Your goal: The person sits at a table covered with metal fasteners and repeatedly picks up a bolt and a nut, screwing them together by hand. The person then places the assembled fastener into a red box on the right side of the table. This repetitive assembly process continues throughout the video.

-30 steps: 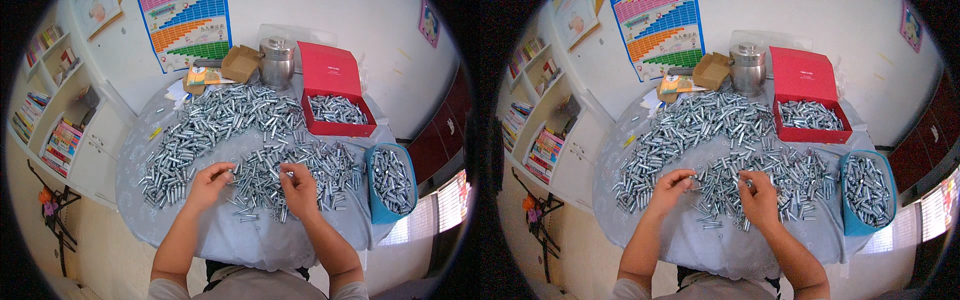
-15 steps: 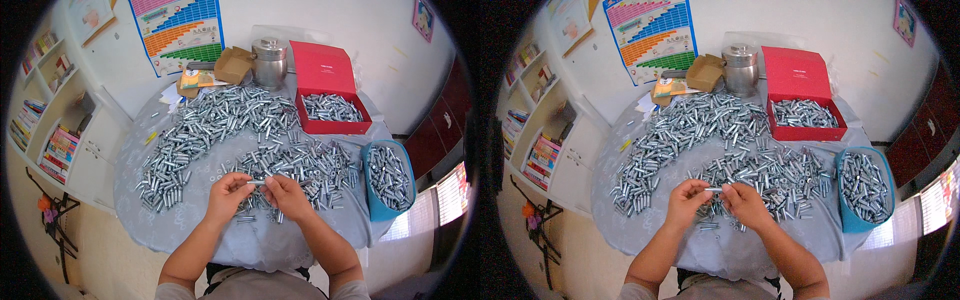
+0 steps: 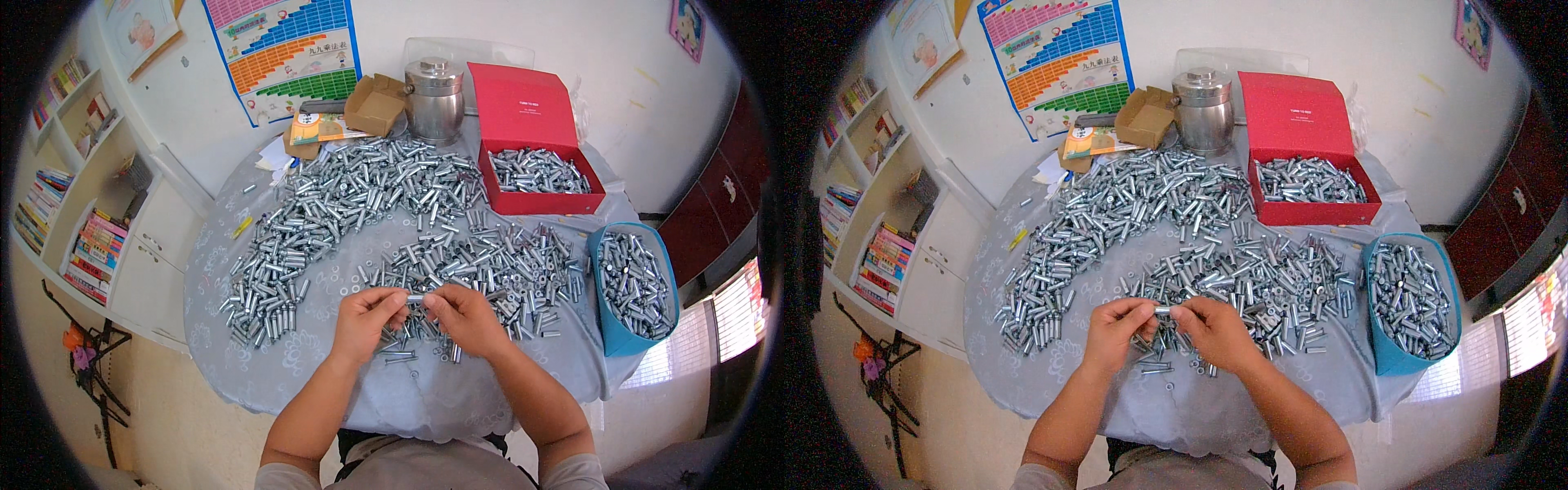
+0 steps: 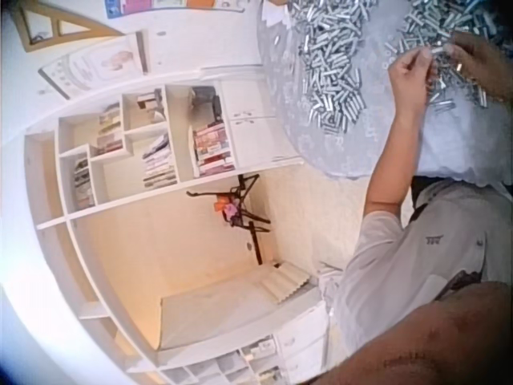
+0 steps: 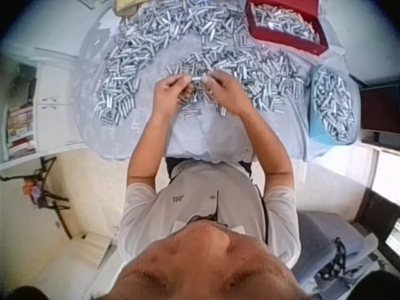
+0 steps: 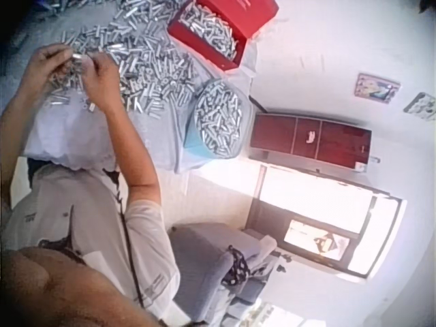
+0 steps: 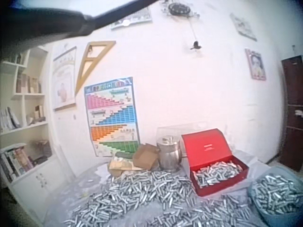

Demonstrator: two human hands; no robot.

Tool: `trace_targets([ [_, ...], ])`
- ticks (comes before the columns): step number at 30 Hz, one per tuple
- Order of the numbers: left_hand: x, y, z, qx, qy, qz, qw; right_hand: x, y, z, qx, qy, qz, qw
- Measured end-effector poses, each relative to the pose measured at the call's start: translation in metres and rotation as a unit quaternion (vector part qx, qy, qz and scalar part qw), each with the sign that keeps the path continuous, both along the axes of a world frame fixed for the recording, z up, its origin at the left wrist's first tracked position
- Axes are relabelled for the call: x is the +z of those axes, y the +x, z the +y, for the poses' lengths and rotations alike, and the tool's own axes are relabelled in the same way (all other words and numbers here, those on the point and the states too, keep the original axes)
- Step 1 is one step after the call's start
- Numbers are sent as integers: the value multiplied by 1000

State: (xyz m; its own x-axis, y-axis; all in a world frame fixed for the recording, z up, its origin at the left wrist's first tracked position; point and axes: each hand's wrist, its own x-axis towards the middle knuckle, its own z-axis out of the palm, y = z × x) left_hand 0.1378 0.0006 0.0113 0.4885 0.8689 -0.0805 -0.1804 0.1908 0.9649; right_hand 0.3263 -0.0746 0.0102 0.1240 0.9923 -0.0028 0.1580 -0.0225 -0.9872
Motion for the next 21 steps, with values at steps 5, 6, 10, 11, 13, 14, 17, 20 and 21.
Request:
trace_targets([
  [5,0,2,-1,9,-6,-9,1000,8,-4,-1,-19,30,19,999],
  [6,0,2,-1,7,-3,-9,1000,7,0,1,-9,-15,20,1000],
  [10,-1,4,-2,8,-8,-9,1000,-5,-3,0,-37,82,35,995],
  [11,-2,4,-2,9,-13,-12,1000,-1,-3,1,-35,50,62,996],
  [13,-5,3,-2,13,-26,-16,999,9,-3,1,-31,-17,118,992],
  [14,-5,3,-2,14,-27,-15,999,7,-2,0,-23,-16,108,994],
  [17,-5,4,-2,14,-31,-18,999,3,-1,0,-23,9,87,996],
  [20,-5,5,-3,17,-38,-22,999,4,-4,0,-37,12,91,995],
  [21,-5,5,-3,19,-36,-20,999,1,1,2,-20,-22,93,995],
])
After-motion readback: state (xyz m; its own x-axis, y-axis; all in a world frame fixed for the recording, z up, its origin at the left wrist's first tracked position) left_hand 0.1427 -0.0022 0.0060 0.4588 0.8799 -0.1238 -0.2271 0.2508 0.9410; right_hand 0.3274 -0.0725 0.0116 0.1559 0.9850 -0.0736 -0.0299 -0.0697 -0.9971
